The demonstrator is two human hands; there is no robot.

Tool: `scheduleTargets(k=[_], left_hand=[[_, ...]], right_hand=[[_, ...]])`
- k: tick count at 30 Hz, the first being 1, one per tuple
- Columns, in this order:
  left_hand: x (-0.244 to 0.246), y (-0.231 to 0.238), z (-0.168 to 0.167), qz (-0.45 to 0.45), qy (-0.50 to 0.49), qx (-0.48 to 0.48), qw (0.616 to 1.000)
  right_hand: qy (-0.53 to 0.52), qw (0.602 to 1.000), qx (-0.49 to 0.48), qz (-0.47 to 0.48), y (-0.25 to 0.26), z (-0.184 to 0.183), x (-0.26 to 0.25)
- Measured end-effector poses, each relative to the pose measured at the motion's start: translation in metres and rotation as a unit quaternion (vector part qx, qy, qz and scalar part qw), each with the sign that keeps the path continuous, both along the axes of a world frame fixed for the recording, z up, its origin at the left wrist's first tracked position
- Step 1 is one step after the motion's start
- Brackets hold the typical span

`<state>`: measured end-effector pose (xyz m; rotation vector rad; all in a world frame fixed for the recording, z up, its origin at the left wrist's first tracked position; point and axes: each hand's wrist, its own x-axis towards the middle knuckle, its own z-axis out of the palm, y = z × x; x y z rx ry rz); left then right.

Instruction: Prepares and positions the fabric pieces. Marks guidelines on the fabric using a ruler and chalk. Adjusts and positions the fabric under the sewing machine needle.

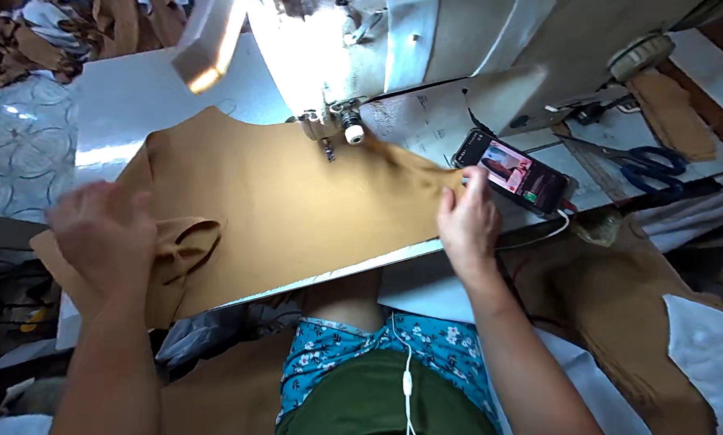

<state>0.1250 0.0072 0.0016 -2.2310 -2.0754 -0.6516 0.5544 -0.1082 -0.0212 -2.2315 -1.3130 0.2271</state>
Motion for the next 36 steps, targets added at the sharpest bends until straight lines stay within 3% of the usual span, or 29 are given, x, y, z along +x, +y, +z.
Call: scheduleTargets(k=[2,5,9,11,17,21,26,36], left_hand=[[-0.021,0.031,-0.001,0.058,0.011,-0.023,0.998],[-0.024,0.064,0.006,0.114,-0.001,-0.158,0.981],[-0.025,0.079,0.011,0.077,0.015,-0.216,0.973],[-0.024,0.081,0.008,0.101,0.009,-0.233,0.967],[-0.017,0.072,0.008,0.108,-0.029,-0.187,0.976],[-0.022,0.072,0.011,0.160,-0.049,-0.201,0.965],[-0.019,0.079,0.019,0.120,0.010,-0.222,0.968],[-0.019,0.081,0.021,0.132,0.058,-0.210,0.967]], right_hand=[[-0.008,0.999,-0.035,-0.025,-0.004,-0.009,0.012],[-0.022,0.999,-0.038,-0.019,-0.006,-0.017,0.017],[-0.036,0.999,-0.032,0.005,-0.006,-0.021,0.018],[-0.046,0.999,-0.029,0.005,-0.009,-0.022,0.021],[-0.057,0.998,0.001,0.021,-0.010,-0.023,0.020],[-0.066,0.998,0.002,0.010,-0.011,-0.023,0.020],[-0.054,0.998,0.010,-0.005,-0.010,-0.024,0.019],[-0.012,0.999,-0.001,-0.030,-0.011,-0.020,0.019]])
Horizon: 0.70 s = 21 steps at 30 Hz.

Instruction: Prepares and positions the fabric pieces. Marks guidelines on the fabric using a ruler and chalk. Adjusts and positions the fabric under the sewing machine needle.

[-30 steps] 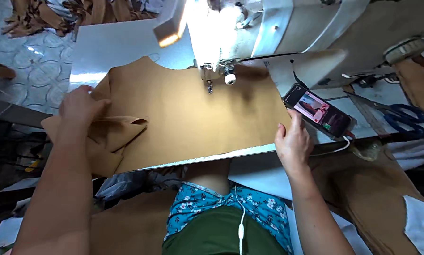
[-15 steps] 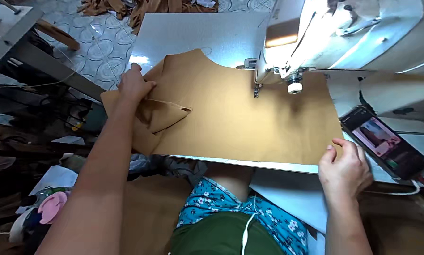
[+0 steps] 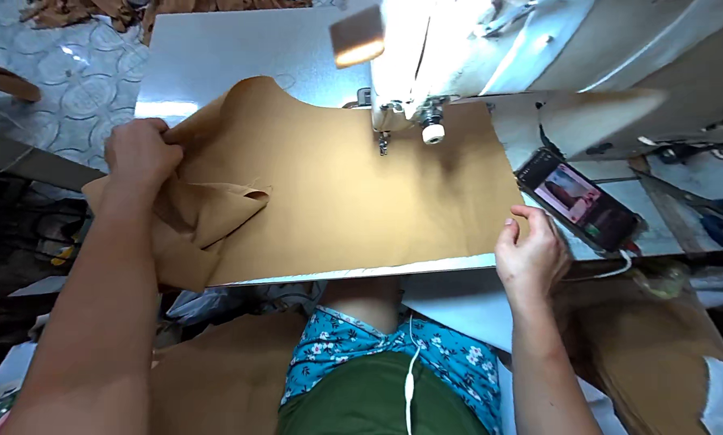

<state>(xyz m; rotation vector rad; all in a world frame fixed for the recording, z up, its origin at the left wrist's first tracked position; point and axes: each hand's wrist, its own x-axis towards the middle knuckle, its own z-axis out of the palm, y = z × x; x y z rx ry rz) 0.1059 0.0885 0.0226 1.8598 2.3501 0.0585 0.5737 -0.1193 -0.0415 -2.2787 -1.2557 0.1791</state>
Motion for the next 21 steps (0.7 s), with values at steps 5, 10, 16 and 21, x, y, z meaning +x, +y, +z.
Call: scheduleTargets(k=[5,10,16,21], left_hand=[[-0.016,0.012,-0.008,-0.004,0.005,0.012,1.000],[-0.010,0.010,-0.004,0.005,0.007,0.010,1.000],[-0.003,0.007,0.000,-0.003,0.013,0.006,1.000],[-0.001,0.008,0.001,0.003,0.024,0.001,1.000]], right_hand=[[-0.002,1.000,0.003,-0.004,0.000,-0.002,-0.002],[-0.008,1.000,-0.001,-0.003,0.001,-0.003,-0.002],[-0.017,1.000,-0.011,-0.002,0.002,-0.002,-0.001],[-0.017,1.000,-0.014,-0.004,0.002,-0.002,-0.002]])
